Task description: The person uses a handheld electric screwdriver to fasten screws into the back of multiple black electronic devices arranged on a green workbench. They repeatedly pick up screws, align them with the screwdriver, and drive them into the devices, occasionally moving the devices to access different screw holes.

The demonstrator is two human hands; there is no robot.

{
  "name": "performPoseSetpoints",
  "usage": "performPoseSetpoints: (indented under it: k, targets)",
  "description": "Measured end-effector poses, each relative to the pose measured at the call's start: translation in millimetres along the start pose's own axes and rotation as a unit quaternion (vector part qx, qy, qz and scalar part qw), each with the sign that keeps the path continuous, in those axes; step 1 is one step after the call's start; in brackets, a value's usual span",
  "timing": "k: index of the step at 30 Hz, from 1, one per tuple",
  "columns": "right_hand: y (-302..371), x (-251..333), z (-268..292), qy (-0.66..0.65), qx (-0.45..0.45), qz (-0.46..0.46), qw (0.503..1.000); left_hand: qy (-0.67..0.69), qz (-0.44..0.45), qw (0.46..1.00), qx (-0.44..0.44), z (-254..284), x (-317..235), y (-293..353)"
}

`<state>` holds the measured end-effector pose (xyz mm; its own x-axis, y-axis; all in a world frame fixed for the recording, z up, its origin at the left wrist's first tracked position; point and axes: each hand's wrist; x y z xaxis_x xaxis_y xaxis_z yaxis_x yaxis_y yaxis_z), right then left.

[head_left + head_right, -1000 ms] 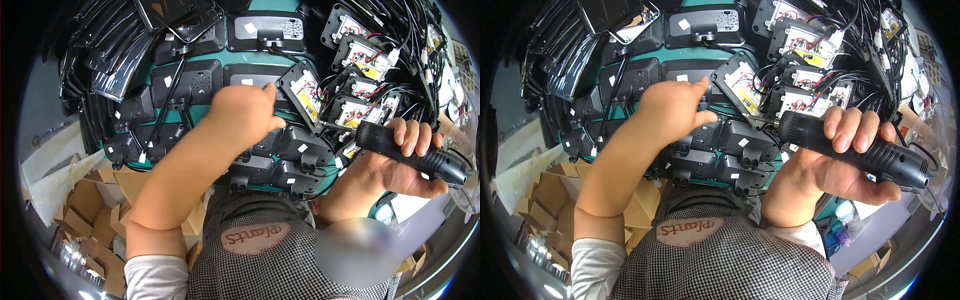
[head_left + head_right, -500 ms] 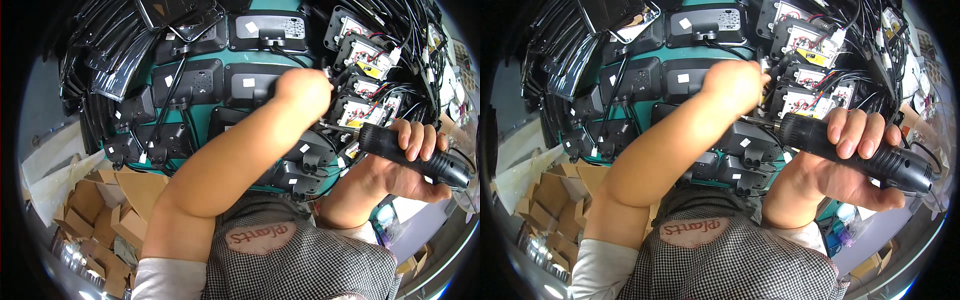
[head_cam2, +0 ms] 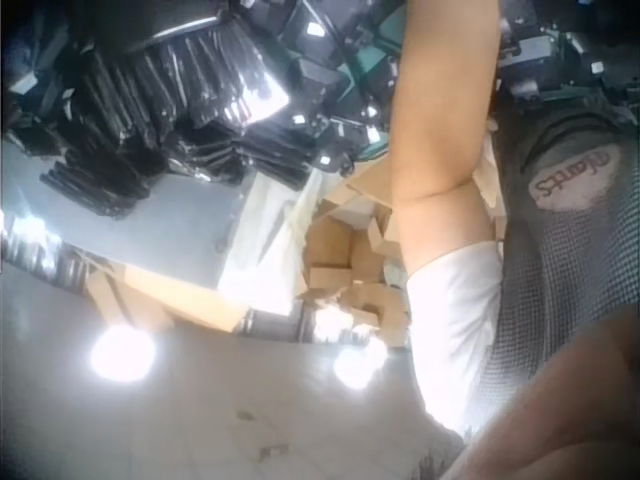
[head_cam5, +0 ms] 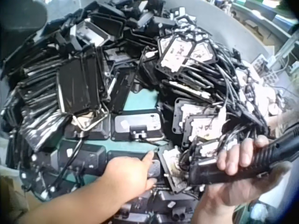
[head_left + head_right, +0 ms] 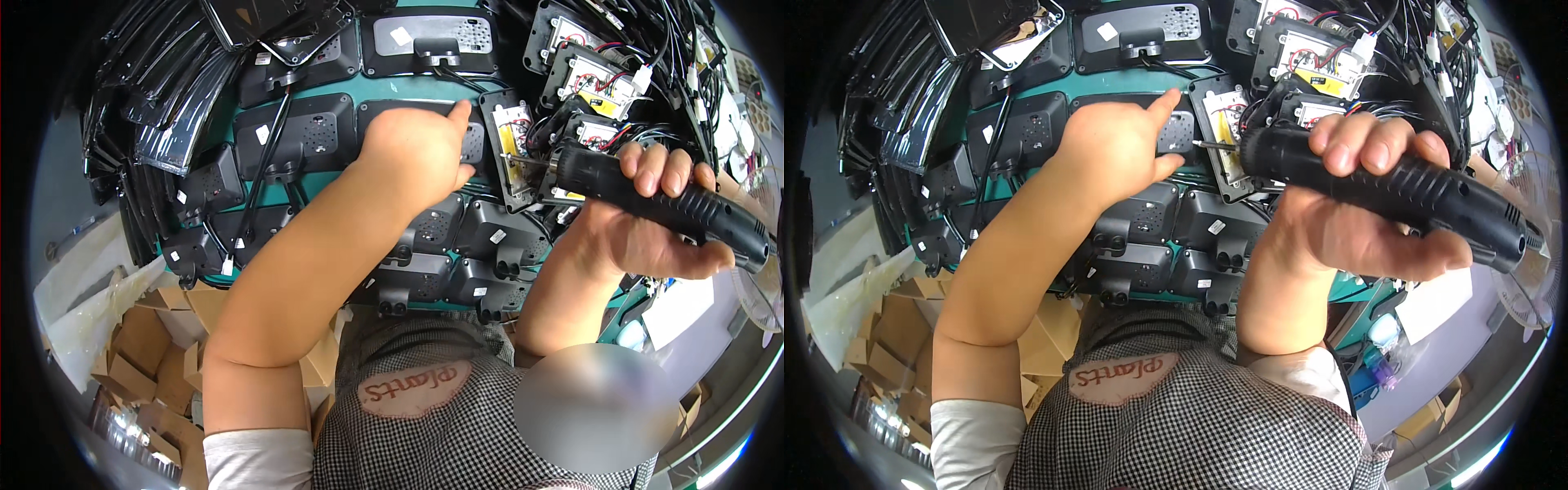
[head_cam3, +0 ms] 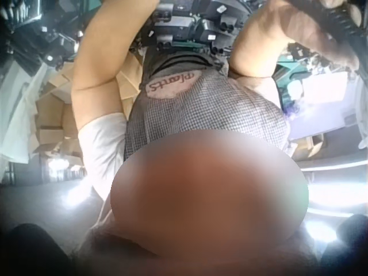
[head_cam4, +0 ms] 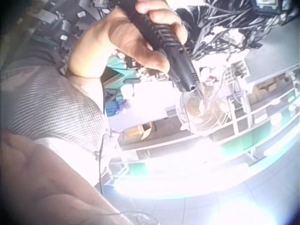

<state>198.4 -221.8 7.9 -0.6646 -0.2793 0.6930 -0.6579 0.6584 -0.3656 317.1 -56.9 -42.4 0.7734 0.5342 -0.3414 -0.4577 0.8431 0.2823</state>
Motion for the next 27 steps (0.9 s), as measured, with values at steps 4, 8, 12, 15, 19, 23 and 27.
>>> performPoseSetpoints:
  k: [4, 8, 12, 15, 19, 23, 27]
  targets:
    - [1, -14, 0, 0.030, -0.032, 0.040, 0.998, 0.024, 0.017, 0.999, -0.033, -13, 0, 15]
    - [9, -32, -3, 0.057, -0.053, 0.081, 0.994, 0.028, 0.048, 0.998, -0.022, -13, -5, 25]
    - [23, -45, -5, 0.105, -0.076, 0.100, 0.986, 0.019, 0.046, 0.999, -0.009, -12, -5, 26]
    - [26, -47, -2, 0.116, -0.061, 0.100, 0.986, 0.012, 0.034, 0.999, -0.014, -14, -5, 21]
    - [23, -48, 0, 0.096, -0.066, 0.103, 0.988, -0.005, 0.030, 1.000, 0.001, -11, -7, 19]
    - [21, -50, 2, 0.081, -0.057, 0.117, 0.988, -0.006, 0.049, 0.999, 0.006, -13, -5, 24]
    - [22, -57, 3, 0.099, -0.065, 0.123, 0.985, -0.004, 0.058, 0.998, 0.024, -8, -5, 24]
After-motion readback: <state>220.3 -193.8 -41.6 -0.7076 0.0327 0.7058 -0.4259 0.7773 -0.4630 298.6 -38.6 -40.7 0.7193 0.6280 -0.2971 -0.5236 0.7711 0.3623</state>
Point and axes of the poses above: each hand's wrist, its own y-axis away from the middle knuckle, its own z-axis out of the back of the hand, x = y × z, and after that the axes turned 9 degrees about -x, right-handed
